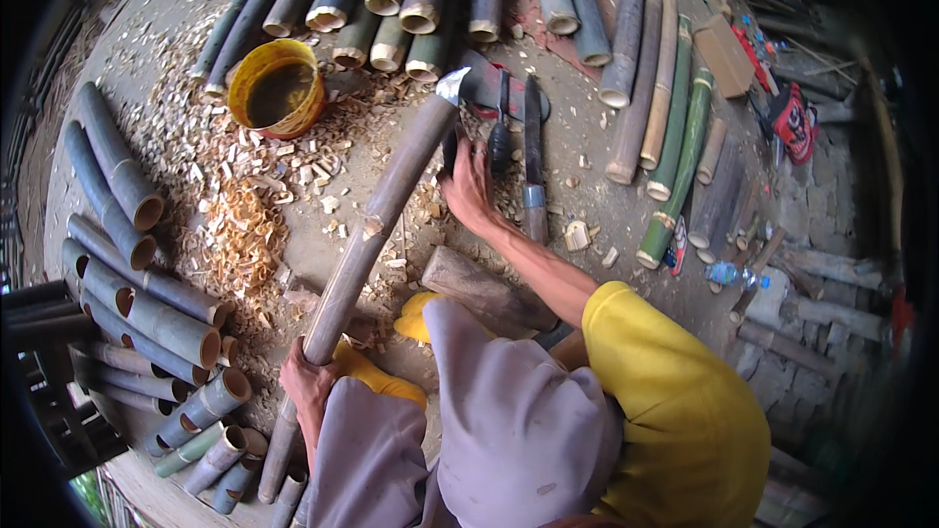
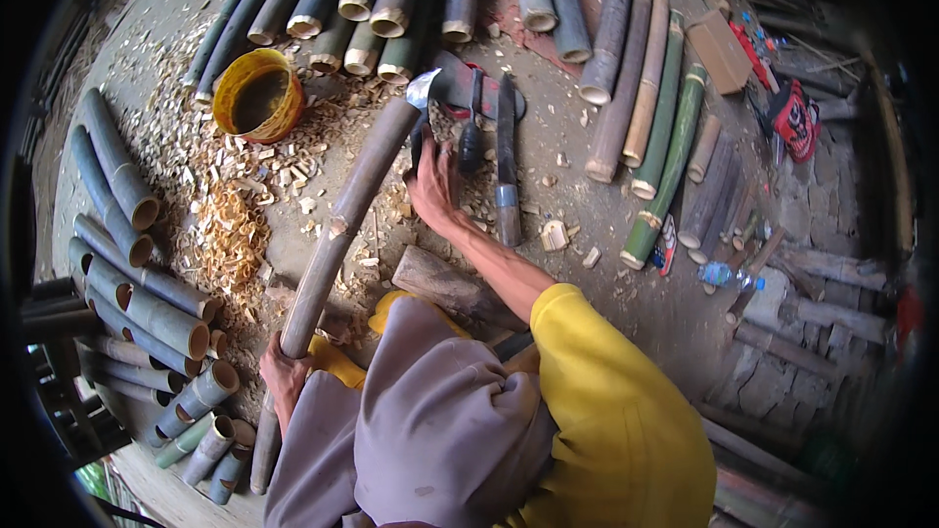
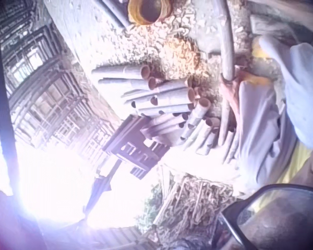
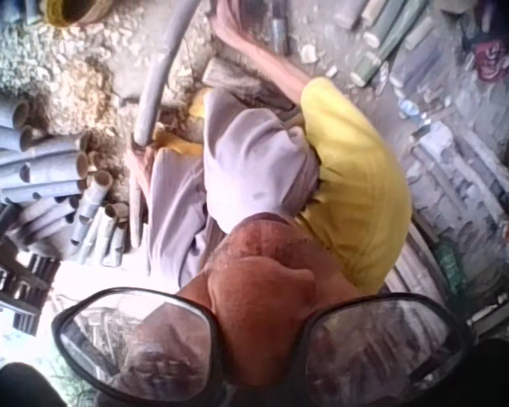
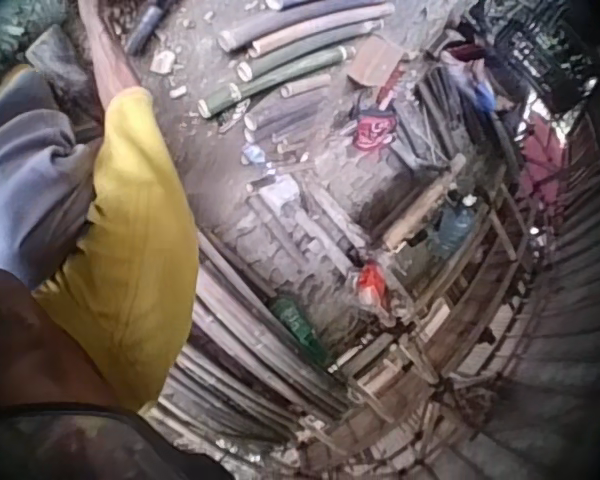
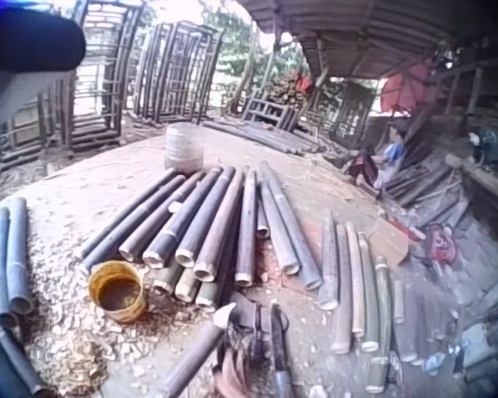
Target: The person measures bamboo sections with a tape measure, cuts them using a hand saw, and carves the ends with a small blade while sitting on the ground.
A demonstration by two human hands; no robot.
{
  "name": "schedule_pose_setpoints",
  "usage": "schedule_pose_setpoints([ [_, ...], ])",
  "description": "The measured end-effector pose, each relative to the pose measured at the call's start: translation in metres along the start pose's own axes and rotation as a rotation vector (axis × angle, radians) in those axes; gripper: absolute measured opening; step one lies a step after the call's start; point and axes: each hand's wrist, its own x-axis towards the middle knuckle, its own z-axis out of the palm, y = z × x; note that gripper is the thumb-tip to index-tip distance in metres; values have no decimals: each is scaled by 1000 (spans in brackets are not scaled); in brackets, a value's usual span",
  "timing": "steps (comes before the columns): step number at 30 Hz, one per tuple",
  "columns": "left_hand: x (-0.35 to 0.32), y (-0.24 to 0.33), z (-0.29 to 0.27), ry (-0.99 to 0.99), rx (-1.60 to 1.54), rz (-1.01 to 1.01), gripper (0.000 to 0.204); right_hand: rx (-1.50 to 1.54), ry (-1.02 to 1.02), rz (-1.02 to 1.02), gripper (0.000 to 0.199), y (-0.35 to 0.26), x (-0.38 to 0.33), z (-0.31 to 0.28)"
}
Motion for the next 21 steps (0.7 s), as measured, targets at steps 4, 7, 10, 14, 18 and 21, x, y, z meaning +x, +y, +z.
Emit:
schedule_pose_setpoints([
  [4, 0, -8, 1, 46, 33, -13, 41, 305, -211, 358, 78, -9, -36, -84],
  [7, 11, -14, 20, 8, 112, -20, 41, 71, 12, 206, 73, 57, -46, -116],
  [10, 19, -15, 29, -51, 121, 8, 43, -43, 46, 192, 69, 104, -16, -140],
  [14, 14, -12, 30, -63, 111, 24, 47, -23, 130, 71, 65, 160, 36, -135],
  [18, 4, -25, 36, 35, 99, 202, 65, 3, 167, -42, 61, 184, 85, -124],
  [21, -15, -38, 34, 105, 131, 148, 74, 111, 107, 120, 63, 187, 104, -103],
])
